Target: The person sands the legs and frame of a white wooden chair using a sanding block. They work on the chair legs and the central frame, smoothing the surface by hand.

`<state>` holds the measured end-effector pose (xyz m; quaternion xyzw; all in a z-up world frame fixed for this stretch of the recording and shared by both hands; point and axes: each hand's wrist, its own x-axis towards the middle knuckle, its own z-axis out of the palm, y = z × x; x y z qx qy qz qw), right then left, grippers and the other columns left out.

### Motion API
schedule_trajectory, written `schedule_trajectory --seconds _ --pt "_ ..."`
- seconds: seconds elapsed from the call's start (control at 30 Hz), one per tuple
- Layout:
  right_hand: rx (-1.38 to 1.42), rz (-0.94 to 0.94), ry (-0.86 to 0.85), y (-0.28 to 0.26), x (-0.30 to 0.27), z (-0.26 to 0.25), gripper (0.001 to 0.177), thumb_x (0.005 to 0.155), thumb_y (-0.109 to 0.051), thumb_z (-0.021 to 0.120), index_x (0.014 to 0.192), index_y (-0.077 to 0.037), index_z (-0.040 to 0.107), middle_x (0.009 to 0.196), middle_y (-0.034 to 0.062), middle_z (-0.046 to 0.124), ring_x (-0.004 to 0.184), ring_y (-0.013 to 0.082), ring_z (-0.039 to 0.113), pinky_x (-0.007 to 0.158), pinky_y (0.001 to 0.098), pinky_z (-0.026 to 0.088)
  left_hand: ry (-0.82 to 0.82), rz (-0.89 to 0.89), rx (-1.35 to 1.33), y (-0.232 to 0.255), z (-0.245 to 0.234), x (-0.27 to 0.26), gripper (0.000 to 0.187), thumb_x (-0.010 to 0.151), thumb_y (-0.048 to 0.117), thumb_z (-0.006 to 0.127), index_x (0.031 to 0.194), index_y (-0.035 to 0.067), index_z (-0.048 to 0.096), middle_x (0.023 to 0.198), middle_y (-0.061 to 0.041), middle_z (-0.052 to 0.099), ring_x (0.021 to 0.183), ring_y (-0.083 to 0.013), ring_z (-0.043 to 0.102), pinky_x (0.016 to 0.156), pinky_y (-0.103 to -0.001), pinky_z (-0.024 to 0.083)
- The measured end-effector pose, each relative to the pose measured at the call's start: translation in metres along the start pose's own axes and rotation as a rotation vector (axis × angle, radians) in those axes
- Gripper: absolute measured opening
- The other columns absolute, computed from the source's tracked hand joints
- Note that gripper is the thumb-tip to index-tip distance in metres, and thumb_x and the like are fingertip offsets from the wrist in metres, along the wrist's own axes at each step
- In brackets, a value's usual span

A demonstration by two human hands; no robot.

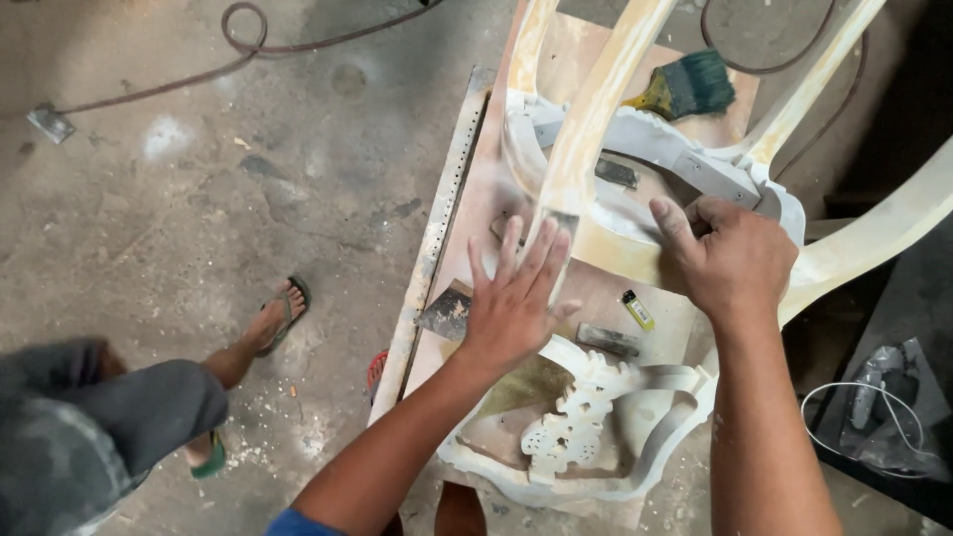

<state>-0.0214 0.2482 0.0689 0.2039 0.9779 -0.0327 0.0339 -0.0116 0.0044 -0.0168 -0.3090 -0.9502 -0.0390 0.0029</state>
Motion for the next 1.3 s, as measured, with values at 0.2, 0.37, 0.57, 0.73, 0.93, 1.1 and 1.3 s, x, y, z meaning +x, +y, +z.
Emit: schedule_trajectory --seconds 0.2,0.37,0.57,0.73,0.93,1.1,1.3 --pt "-0.001 0.007 0.002 -0.002 -0.002 -0.003 0.069 0.101 -0.080 0.042 0.079 -0.021 0.070 0.061 0.0078 0.064 0.077 0.0329 0.067 0.064 0.0447 0.043 0.060 -0.102 0.058 -0.016 -0.118 0.110 0.096 0.110 0.095 0.024 0.170 0.025 -0.003 0.178 0.006 -0.003 0.165 -0.0320 0.003 0.126 -0.067 0.012" --pt "0.110 -0.043 0.026 -0.002 -0.004 -0.011 0.070 0.104 -0.074 0.048 0.074 -0.012 0.065 0.059 0.0135 0.060 0.073 0.0400 0.065 0.065 0.0470 0.045 0.248 -0.017 -0.142 -0.015 -0.042 0.046 0.087 0.101 0.079 0.050 0.165 0.029 0.020 0.169 0.006 0.022 0.156 -0.0414 0.021 0.119 -0.074 0.017" --pt "0.174 -0.137 0.107 0.001 -0.007 -0.014 0.068 0.108 -0.069 0.050 0.081 -0.009 0.070 0.064 0.0185 0.064 0.079 0.0491 0.069 0.061 0.0513 0.043 0.393 -0.010 -0.092 -0.023 -0.093 0.112 0.071 0.102 0.076 0.040 0.163 0.041 0.027 0.169 0.013 0.027 0.157 -0.0392 0.028 0.120 -0.075 0.016" --pt "0.172 -0.120 0.084 0.005 -0.008 -0.013 0.072 0.108 -0.071 0.049 0.081 -0.009 0.071 0.068 0.0187 0.066 0.085 0.0493 0.070 0.062 0.0519 0.043 0.386 0.035 -0.044 -0.023 -0.076 0.085 0.071 0.101 0.074 0.031 0.163 0.039 0.025 0.170 0.012 0.025 0.158 -0.0342 0.023 0.122 -0.073 0.015" --pt "0.163 -0.095 0.070 0.003 -0.006 -0.010 0.069 0.104 -0.072 0.051 0.080 -0.011 0.071 0.064 0.0174 0.064 0.082 0.0476 0.070 0.062 0.0508 0.044 0.325 0.055 -0.066 -0.024 -0.108 0.122 0.077 0.101 0.077 0.035 0.165 0.035 0.022 0.171 0.011 0.021 0.159 -0.0321 0.023 0.122 -0.072 0.013" --pt "0.186 -0.067 0.044 0.005 -0.006 -0.013 0.064 0.102 -0.069 0.056 0.079 -0.011 0.070 0.063 0.0164 0.065 0.077 0.0470 0.068 0.062 0.0503 0.047 0.335 0.077 -0.037 -0.023 -0.104 0.103 0.081 0.103 0.071 0.050 0.166 0.030 0.022 0.172 0.008 0.023 0.159 -0.0327 0.025 0.123 -0.069 0.018" --pt "0.176 -0.058 0.021 -0.008 -0.006 -0.023 0.064 0.097 -0.071 0.054 0.075 -0.013 0.069 0.064 0.0184 0.065 0.076 0.0486 0.068 0.062 0.0528 0.044 0.371 0.094 -0.065 -0.031 -0.098 0.113 0.070 0.103 0.069 0.039 0.163 0.037 0.026 0.170 0.010 0.023 0.156 -0.0414 0.023 0.120 -0.074 0.014"
